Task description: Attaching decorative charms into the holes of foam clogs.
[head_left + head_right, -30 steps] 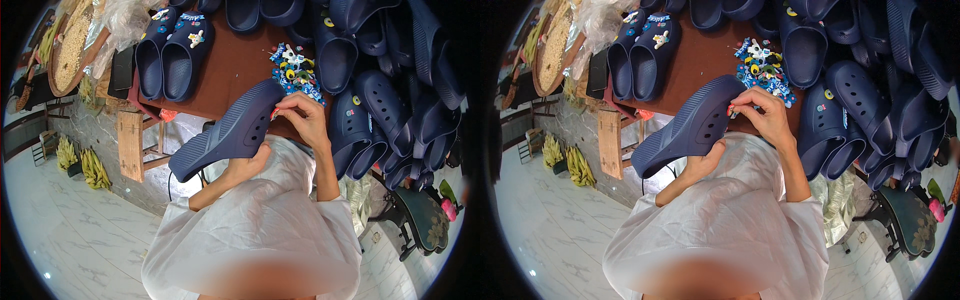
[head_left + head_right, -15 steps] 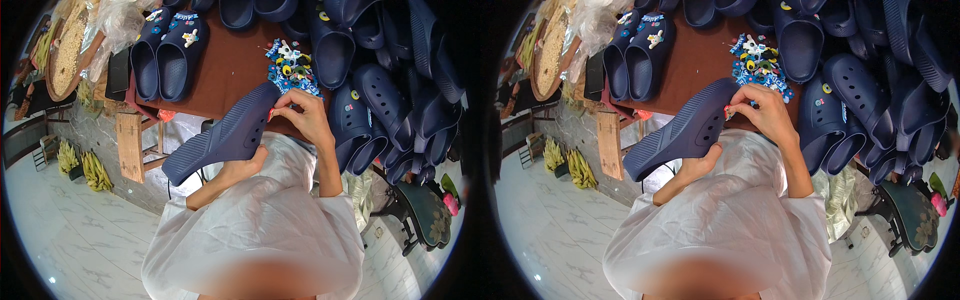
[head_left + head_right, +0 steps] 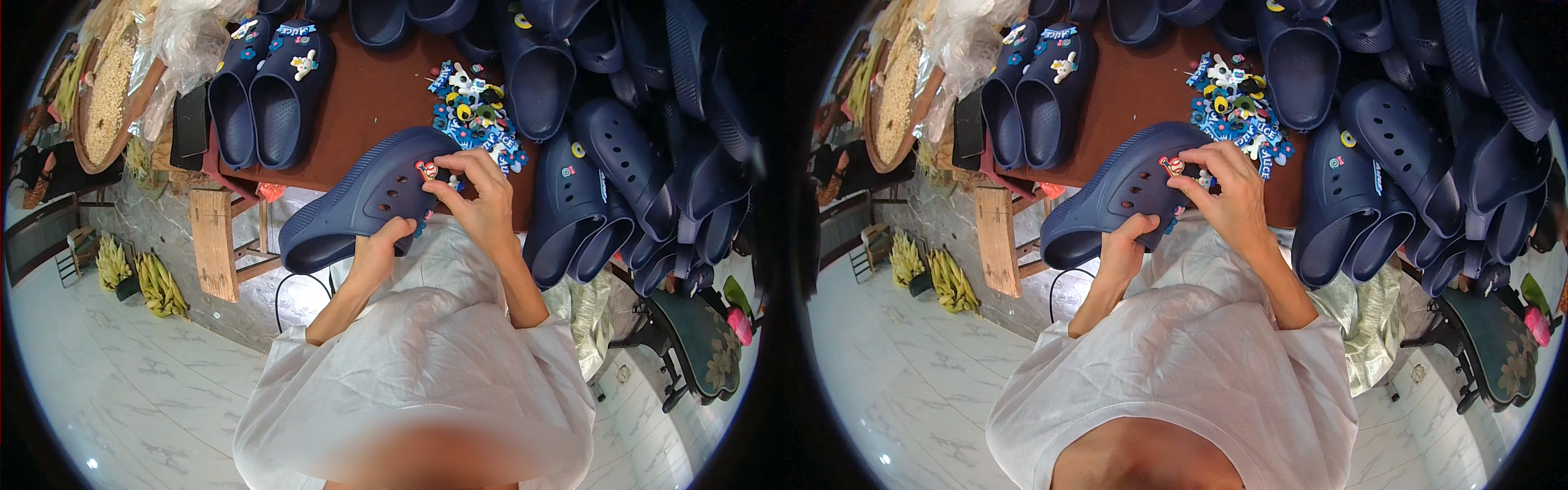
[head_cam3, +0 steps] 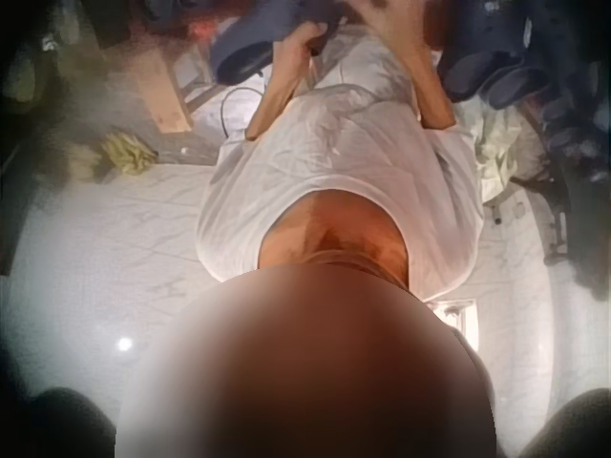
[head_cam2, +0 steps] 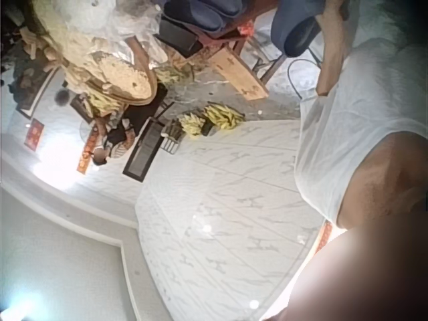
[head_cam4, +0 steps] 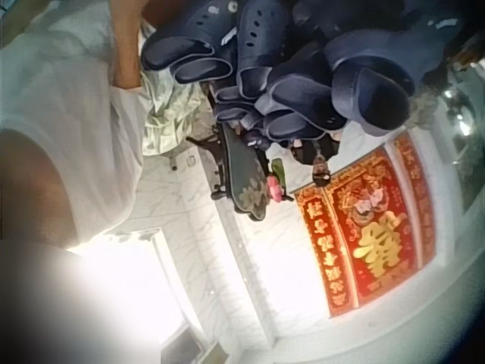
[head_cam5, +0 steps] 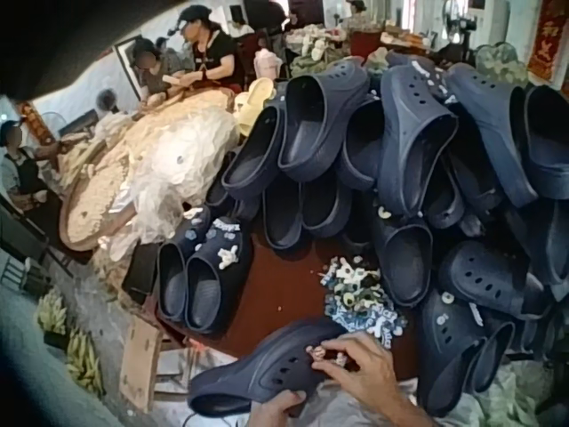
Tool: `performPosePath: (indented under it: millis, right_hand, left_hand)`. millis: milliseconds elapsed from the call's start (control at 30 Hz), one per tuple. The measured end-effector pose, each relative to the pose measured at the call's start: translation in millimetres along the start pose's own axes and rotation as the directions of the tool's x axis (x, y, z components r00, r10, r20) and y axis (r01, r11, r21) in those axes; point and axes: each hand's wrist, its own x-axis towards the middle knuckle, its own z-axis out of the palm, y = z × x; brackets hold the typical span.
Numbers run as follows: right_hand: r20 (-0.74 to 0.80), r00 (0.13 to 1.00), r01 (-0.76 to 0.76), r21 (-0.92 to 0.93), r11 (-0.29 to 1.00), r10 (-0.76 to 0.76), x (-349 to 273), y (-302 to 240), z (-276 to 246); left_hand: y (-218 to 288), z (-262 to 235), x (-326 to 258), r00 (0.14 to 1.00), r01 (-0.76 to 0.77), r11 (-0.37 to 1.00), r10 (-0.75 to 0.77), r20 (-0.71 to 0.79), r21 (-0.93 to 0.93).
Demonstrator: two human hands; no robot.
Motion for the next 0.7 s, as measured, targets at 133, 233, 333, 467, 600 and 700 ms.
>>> performPosePath:
  millis: [133,233,333,467,600,700]
  right_hand:
    - [-0.009,1.000,0.029,0.025,0.999,-0.029,-1.5,9.8,5.6]
    - [0.008,0.998,0.056,0.015,0.998,-0.056,-0.4,6.3,6.4]
    - [0.068,0.991,0.114,0.050,0.992,-0.118,1.7,8.0,7.7]
    - [0.050,0.984,0.173,-0.073,0.982,-0.169,-4.4,5.1,15.7]
    - [-0.155,0.980,0.110,-0.103,0.989,-0.125,-14.9,9.4,7.1]
    - [-0.232,0.971,-0.017,-0.321,0.947,-0.061,-24.7,35.6,-20.9]
  left_hand:
    - [1.2,0.0,0.7,1.000,0.019,0.997,-0.017,0.024,-0.075]
    - [-1.0,-7.3,0.2,0.999,0.029,0.996,-0.027,0.023,-0.087]
    - [-0.8,-10.6,0.5,1.000,0.026,0.993,-0.025,0.003,-0.117]
    - [1.1,-15.4,5.2,0.997,0.048,0.977,-0.061,-0.055,-0.208]
    - [4.6,-14.8,8.4,0.992,0.045,0.958,-0.076,-0.098,-0.284]
    - [6.0,-15.8,9.4,0.990,0.023,0.956,-0.062,-0.125,-0.294]
